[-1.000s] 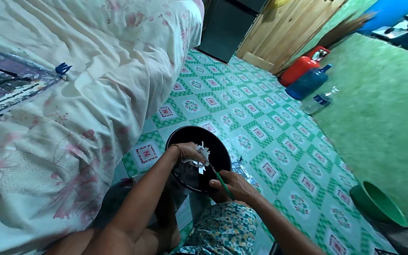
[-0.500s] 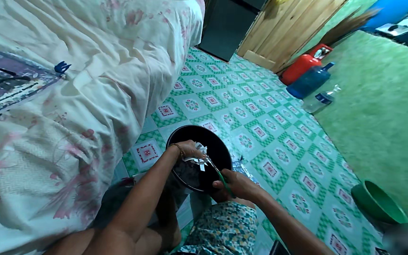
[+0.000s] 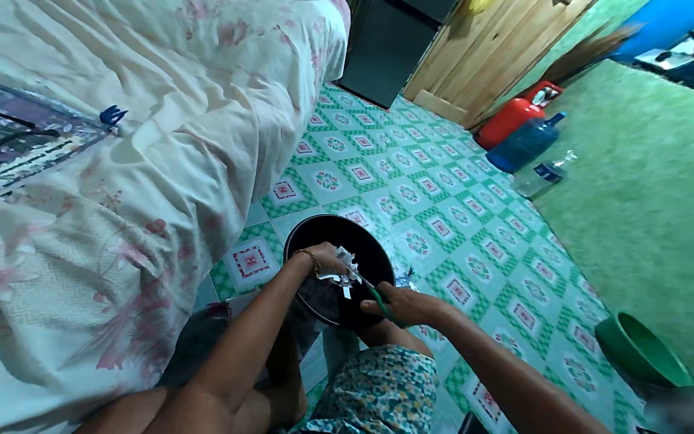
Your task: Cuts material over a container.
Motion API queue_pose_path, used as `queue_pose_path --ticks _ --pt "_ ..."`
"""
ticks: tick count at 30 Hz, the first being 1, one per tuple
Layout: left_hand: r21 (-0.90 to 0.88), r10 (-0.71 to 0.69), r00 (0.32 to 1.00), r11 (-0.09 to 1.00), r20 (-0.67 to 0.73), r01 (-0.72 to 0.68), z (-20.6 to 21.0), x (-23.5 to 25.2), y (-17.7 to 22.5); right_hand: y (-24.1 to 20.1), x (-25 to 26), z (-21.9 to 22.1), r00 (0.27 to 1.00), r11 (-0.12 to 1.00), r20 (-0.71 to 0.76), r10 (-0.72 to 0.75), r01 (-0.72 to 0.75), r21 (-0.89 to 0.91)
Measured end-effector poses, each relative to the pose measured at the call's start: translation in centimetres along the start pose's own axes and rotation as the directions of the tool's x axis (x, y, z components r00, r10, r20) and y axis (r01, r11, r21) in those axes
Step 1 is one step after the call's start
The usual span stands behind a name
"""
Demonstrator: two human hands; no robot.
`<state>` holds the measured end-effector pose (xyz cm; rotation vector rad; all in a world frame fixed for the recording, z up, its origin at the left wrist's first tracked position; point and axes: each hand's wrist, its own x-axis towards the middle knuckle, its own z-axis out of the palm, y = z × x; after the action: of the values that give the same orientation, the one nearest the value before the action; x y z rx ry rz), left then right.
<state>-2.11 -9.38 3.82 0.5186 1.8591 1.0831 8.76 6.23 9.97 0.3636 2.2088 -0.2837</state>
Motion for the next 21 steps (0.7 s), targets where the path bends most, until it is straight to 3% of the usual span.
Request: queue_pose_path --ticks 5,11,21 --pt "-0.021 0.055 0.998 0.998 0.037 -0.054 -0.5 0.2 -0.5 2.1 0.2 -0.2 0.989 0.979 -0.037 -0.140 0.144 0.143" --pt "-0.054 0.165 0.975 0.986 0.148 -0.159 -0.3 -0.3 -0.3 1.9 -0.4 0.3 0.967 0.969 -0.121 -0.222 0.233 0.083" --pt "0.007 0.158 0.972 0.987 0.175 -0.161 0.0 -0.5 -0.3 2.5 0.0 1.8 0.935 0.967 -0.257 -0.244 0.255 0.007"
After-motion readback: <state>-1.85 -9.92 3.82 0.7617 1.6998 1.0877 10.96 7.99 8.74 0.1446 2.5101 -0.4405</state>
